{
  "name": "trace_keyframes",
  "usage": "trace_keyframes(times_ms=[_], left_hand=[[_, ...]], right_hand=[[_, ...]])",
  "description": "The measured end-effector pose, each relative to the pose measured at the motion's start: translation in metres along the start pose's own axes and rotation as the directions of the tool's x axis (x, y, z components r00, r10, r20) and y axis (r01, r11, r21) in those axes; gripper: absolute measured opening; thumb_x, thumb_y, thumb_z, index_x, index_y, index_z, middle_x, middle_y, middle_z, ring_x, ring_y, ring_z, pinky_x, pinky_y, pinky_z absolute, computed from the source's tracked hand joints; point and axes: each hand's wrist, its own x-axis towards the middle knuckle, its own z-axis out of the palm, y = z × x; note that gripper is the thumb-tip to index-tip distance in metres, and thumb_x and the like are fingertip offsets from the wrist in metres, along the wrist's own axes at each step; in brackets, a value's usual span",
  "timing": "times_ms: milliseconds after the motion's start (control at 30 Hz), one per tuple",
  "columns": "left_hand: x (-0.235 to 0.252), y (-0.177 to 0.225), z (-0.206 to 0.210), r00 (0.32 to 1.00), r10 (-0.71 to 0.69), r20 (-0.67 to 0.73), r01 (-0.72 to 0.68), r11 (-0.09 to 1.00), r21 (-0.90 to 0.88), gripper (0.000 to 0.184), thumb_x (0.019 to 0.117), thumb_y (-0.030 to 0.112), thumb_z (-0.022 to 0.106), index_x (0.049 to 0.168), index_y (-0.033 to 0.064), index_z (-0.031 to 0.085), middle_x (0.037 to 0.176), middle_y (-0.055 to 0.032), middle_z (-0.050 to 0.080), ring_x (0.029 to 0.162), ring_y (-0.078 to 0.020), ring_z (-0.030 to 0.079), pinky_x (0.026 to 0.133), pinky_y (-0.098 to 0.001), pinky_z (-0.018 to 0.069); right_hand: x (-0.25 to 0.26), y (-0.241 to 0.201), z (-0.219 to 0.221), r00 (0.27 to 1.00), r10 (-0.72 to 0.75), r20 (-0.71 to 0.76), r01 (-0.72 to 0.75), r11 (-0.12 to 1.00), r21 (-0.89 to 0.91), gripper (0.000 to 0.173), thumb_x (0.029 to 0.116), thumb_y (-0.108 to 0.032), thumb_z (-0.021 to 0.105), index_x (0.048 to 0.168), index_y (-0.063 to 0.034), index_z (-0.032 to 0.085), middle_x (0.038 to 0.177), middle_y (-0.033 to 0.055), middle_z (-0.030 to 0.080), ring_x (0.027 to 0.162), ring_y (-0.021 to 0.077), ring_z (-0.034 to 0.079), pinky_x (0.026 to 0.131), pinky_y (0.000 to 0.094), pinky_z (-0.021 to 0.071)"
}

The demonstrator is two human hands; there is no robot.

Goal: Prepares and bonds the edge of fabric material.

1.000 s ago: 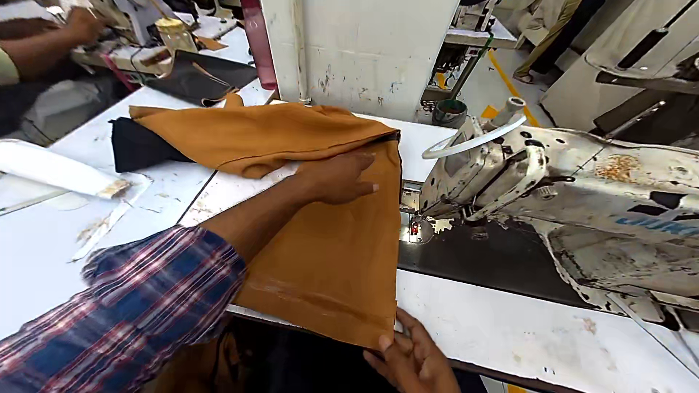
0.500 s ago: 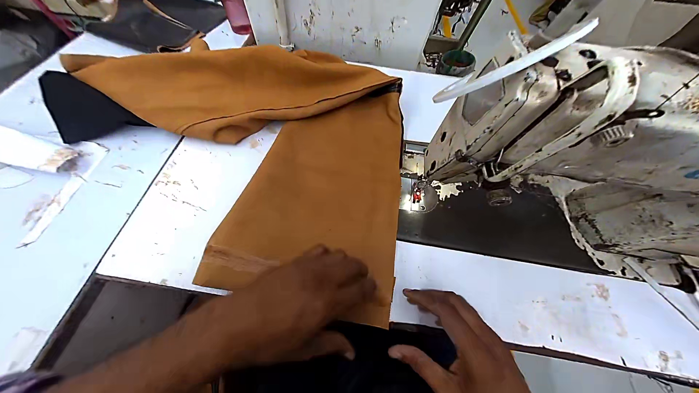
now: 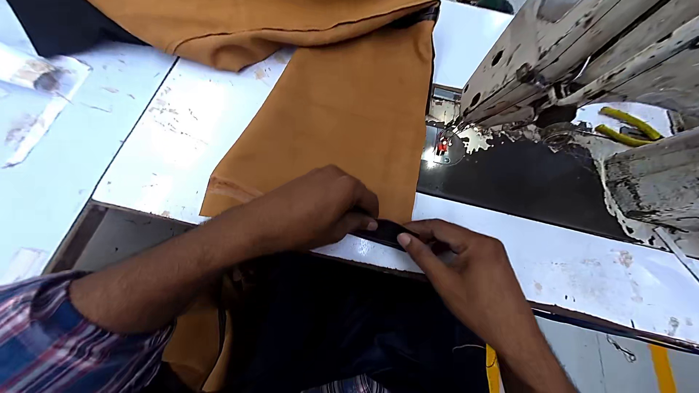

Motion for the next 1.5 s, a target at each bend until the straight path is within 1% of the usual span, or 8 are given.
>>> trace_keyframes(times_ms=[100, 233, 367, 467, 567, 633, 867, 1500], left_hand=[[0.009, 0.002, -0.006, 0.993, -0.084, 0.085, 0.085, 0.996, -0.003, 0.016, 0.0997, 0.032, 0.066, 0.098, 0.0208, 0.078, 0.090, 0.0086, 0.072, 0.081, -0.0027, 0.067, 0.072, -0.0279, 0.0565], [0.017, 0.008, -0.013, 0.974, -0.163, 0.159, 0.161, 0.987, 0.025, 0.016, 0.0990, 0.033, 0.068, 0.097, 0.0200, 0.077, 0.082, 0.0088, 0.070, 0.073, -0.0019, 0.064, 0.065, -0.0258, 0.0540], [0.027, 0.013, -0.016, 0.968, -0.126, 0.215, 0.092, 0.982, 0.163, 0.021, 0.1031, 0.033, 0.061, 0.095, 0.0158, 0.071, 0.074, 0.0050, 0.061, 0.069, -0.0074, 0.060, 0.060, -0.0292, 0.0492], [0.035, 0.013, -0.018, 0.960, -0.105, 0.261, 0.057, 0.981, 0.186, 0.021, 0.1016, 0.032, 0.064, 0.092, 0.0141, 0.070, 0.073, 0.0042, 0.060, 0.068, -0.0082, 0.059, 0.060, -0.0293, 0.0486], [0.039, 0.006, -0.021, 0.964, -0.091, 0.251, 0.069, 0.993, 0.096, 0.024, 0.0910, 0.035, 0.077, 0.086, 0.0127, 0.072, 0.067, 0.0045, 0.060, 0.060, -0.0062, 0.056, 0.056, -0.0264, 0.0459], [0.040, 0.004, -0.026, 0.953, -0.122, 0.279, 0.105, 0.991, 0.078, 0.024, 0.0868, 0.037, 0.081, 0.090, 0.0140, 0.074, 0.069, 0.0049, 0.063, 0.061, -0.0052, 0.058, 0.057, -0.0263, 0.0493], [0.045, -0.003, -0.030, 0.940, -0.149, 0.308, 0.137, 0.989, 0.060, 0.023, 0.0913, 0.038, 0.076, 0.089, 0.0154, 0.076, 0.067, 0.0057, 0.063, 0.060, -0.0046, 0.057, 0.056, -0.0278, 0.0485], [0.041, 0.002, -0.024, 0.928, -0.191, 0.321, 0.189, 0.981, 0.037, 0.021, 0.0905, 0.037, 0.078, 0.085, 0.0171, 0.075, 0.066, 0.0070, 0.064, 0.059, -0.0035, 0.058, 0.055, -0.0256, 0.0478]], right_hand=[[0.004, -0.003, -0.005, 0.996, 0.068, 0.052, -0.070, 0.997, 0.036, 0.020, 0.0974, -0.038, 0.066, 0.110, -0.0247, 0.074, 0.085, -0.0139, 0.071, 0.073, -0.0001, 0.067, 0.061, 0.0207, 0.0566], [0.007, -0.007, -0.010, 0.986, 0.144, 0.082, -0.151, 0.985, 0.081, 0.017, 0.0955, -0.033, 0.072, 0.110, -0.0237, 0.074, 0.082, -0.0129, 0.073, 0.068, 0.0022, 0.068, 0.055, 0.0222, 0.0563], [0.010, -0.008, -0.013, 0.977, 0.201, 0.074, -0.208, 0.972, 0.108, 0.018, 0.0924, -0.027, 0.078, 0.109, -0.0216, 0.073, 0.076, -0.0103, 0.074, 0.059, 0.0054, 0.066, 0.047, 0.0237, 0.0526], [0.013, -0.008, -0.015, 0.967, 0.239, 0.089, -0.248, 0.962, 0.112, 0.021, 0.0909, -0.026, 0.080, 0.110, -0.0207, 0.071, 0.074, -0.0088, 0.074, 0.056, 0.0070, 0.065, 0.044, 0.0248, 0.0508], [0.018, -0.004, -0.013, 0.961, 0.266, 0.082, -0.274, 0.953, 0.126, 0.026, 0.0889, -0.027, 0.082, 0.111, -0.0189, 0.070, 0.075, -0.0080, 0.074, 0.059, 0.0071, 0.067, 0.048, 0.0256, 0.0537], [0.020, -0.003, -0.012, 0.957, 0.280, 0.075, -0.288, 0.946, 0.149, 0.026, 0.0882, -0.026, 0.082, 0.110, -0.0178, 0.069, 0.076, -0.0068, 0.075, 0.058, 0.0086, 0.067, 0.048, 0.0265, 0.0538], [0.022, -0.001, -0.011, 0.946, 0.313, 0.085, -0.324, 0.923, 0.207, 0.028, 0.0880, -0.024, 0.083, 0.109, -0.0144, 0.067, 0.076, -0.0031, 0.076, 0.060, 0.0104, 0.069, 0.052, 0.0267, 0.0558], [0.017, -0.002, -0.012, 0.952, 0.282, 0.120, -0.297, 0.946, 0.127, 0.038, 0.0836, -0.028, 0.087, 0.112, -0.0191, 0.063, 0.078, -0.0091, 0.074, 0.062, 0.0082, 0.069, 0.052, 0.0268, 0.0585]])
